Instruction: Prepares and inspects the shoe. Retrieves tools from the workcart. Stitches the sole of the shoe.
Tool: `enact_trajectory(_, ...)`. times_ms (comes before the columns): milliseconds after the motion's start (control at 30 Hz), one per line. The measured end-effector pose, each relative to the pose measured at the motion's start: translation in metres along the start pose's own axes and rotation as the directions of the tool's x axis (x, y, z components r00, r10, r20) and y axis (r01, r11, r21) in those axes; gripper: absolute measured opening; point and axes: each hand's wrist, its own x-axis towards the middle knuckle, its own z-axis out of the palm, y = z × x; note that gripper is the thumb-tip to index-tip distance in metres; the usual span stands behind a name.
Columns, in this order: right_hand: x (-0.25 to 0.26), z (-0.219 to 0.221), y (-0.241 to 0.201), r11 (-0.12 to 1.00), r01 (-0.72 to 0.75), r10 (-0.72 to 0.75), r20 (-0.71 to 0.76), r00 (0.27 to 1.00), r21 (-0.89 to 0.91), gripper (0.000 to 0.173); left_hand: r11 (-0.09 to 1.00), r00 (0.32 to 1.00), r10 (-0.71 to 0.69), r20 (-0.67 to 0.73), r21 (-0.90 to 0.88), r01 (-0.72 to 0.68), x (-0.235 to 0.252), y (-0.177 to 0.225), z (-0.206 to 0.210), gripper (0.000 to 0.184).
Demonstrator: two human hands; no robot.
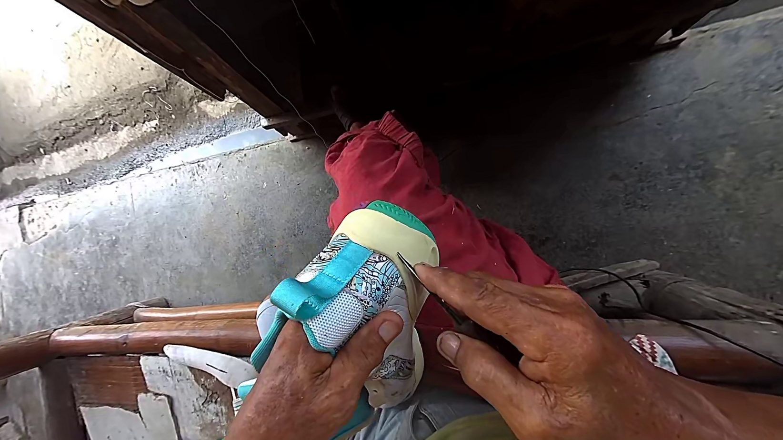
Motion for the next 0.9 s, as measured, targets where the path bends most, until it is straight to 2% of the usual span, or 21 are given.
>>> enact_trajectory(333, -0.005, -0.008, 0.011, 0.997, 0.074, -0.076, 0.077, 0.994, 0.026, 0.041, 0.994, 0.995, 0.049, 0.085, 0.091, -0.057, -0.007, -0.008, -0.008, 0.021)
enact_trajectory(900, 0.005, -0.035, 0.028, 0.981, 0.195, -0.192, 0.247, 0.95, 0.012, 0.039, 0.98, 0.992, 0.069, 0.11, 0.18, -0.088, -0.014, -0.009, -0.001, 0.024)
